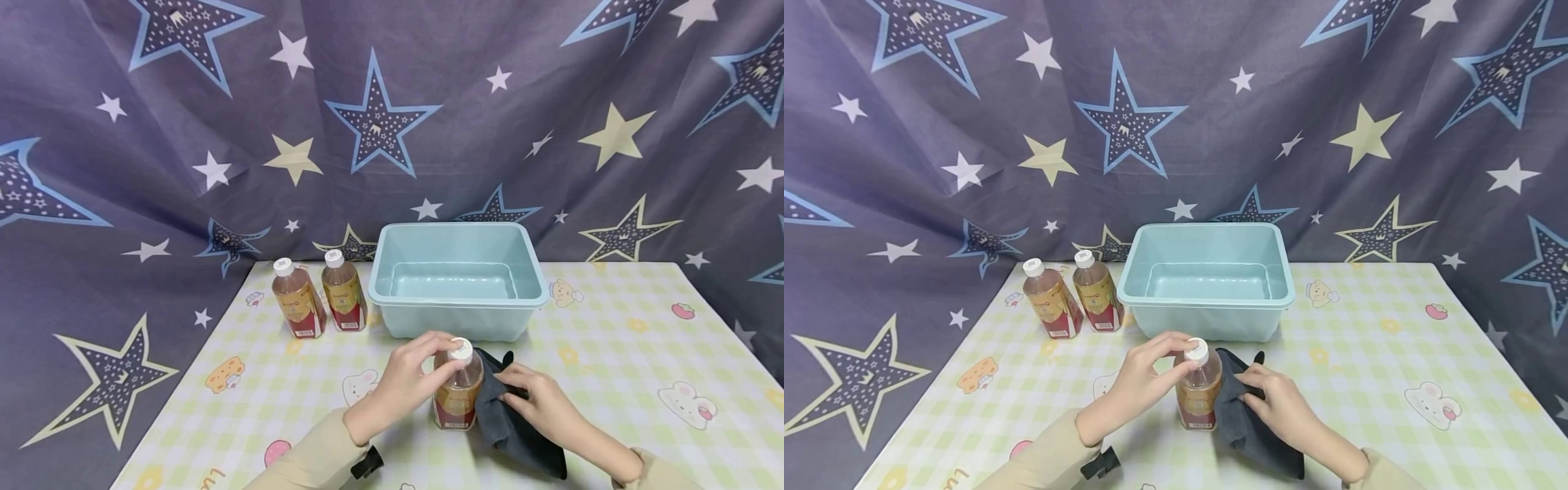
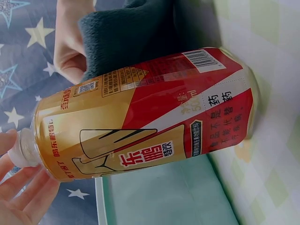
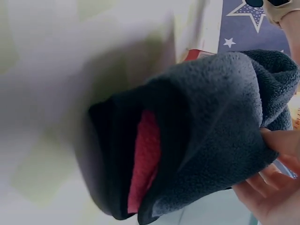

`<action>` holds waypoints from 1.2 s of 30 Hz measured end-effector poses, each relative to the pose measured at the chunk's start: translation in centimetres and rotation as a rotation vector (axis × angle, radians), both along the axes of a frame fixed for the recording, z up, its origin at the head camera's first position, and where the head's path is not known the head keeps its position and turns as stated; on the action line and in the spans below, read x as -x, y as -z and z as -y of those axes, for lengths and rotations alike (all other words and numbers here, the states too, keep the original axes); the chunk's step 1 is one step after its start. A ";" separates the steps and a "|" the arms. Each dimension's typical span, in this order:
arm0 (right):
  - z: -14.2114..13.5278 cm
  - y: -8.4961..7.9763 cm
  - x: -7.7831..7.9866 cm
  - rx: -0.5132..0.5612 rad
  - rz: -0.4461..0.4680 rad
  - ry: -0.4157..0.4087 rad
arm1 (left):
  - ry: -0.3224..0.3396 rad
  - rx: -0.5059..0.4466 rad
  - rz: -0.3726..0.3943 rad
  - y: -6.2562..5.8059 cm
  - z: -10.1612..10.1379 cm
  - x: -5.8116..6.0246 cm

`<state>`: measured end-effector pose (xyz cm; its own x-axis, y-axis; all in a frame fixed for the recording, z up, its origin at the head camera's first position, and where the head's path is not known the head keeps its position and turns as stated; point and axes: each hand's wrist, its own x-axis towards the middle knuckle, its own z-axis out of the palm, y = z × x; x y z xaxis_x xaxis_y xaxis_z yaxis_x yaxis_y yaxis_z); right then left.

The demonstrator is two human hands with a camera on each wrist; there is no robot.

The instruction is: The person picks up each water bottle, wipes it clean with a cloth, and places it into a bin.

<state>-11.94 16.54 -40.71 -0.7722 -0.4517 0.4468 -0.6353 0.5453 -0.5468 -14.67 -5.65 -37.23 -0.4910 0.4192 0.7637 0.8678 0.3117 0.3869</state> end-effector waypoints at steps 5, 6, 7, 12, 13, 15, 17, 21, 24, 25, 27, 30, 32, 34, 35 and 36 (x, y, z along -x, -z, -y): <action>-0.1 0.5 0.2 -0.073 0.048 -0.011 | 0.003 -0.002 0.015 0.0 0.0 -0.1; 0.0 0.6 0.2 -0.091 0.055 -0.009 | 0.003 -0.003 0.020 0.0 0.0 -0.1; 0.0 0.7 0.3 -0.108 0.058 -0.006 | 0.002 -0.004 0.026 0.0 -0.1 -0.1; 0.0 1.2 0.5 -0.179 0.079 -0.004 | -0.002 -0.008 0.044 0.0 -0.2 -0.1; 0.0 1.3 0.5 -0.192 0.078 -0.006 | -0.001 -0.011 0.045 0.0 -0.2 -0.1; 0.1 1.6 0.5 -0.228 0.074 -0.004 | 0.001 -0.011 0.040 0.0 -0.2 -0.1; 0.1 1.8 0.5 -0.260 0.060 0.000 | 0.003 -0.012 0.041 -0.1 -0.2 -0.1; 0.2 2.3 0.5 -0.295 0.059 0.009 | 0.001 -0.005 0.042 -0.1 -0.2 -0.2; 0.2 2.5 0.5 -0.295 0.069 0.022 | -0.001 0.001 0.038 -0.1 -0.2 -0.1; 0.2 2.6 0.5 -0.293 0.068 0.025 | -0.003 0.003 0.034 0.0 -0.2 -0.1; 0.2 2.5 0.4 -0.287 0.071 0.033 | -0.005 0.007 0.030 -0.1 -0.2 -0.1; 0.2 2.1 0.3 -0.250 0.065 0.043 | -0.010 0.011 0.032 -0.1 -0.2 -0.1; 0.1 1.7 0.2 -0.200 0.056 0.045 | -0.012 0.012 0.032 -0.1 -0.2 -0.1; 0.1 1.1 0.0 -0.145 0.042 0.043 | -0.012 0.012 0.028 -0.2 -0.2 -0.2; 0.1 0.7 0.0 -0.116 0.033 0.038 | -0.013 0.011 0.029 -0.2 -0.2 -0.2; 0.0 0.4 -0.1 -0.089 0.027 0.035 | -0.013 0.010 0.028 -0.2 -0.2 -0.2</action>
<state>-11.87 16.50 -41.10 -0.7997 -0.4611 0.3845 -0.6004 0.6143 -0.5121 -14.46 -5.45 -37.05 -0.5177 0.4198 0.7455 0.8525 0.3270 0.4079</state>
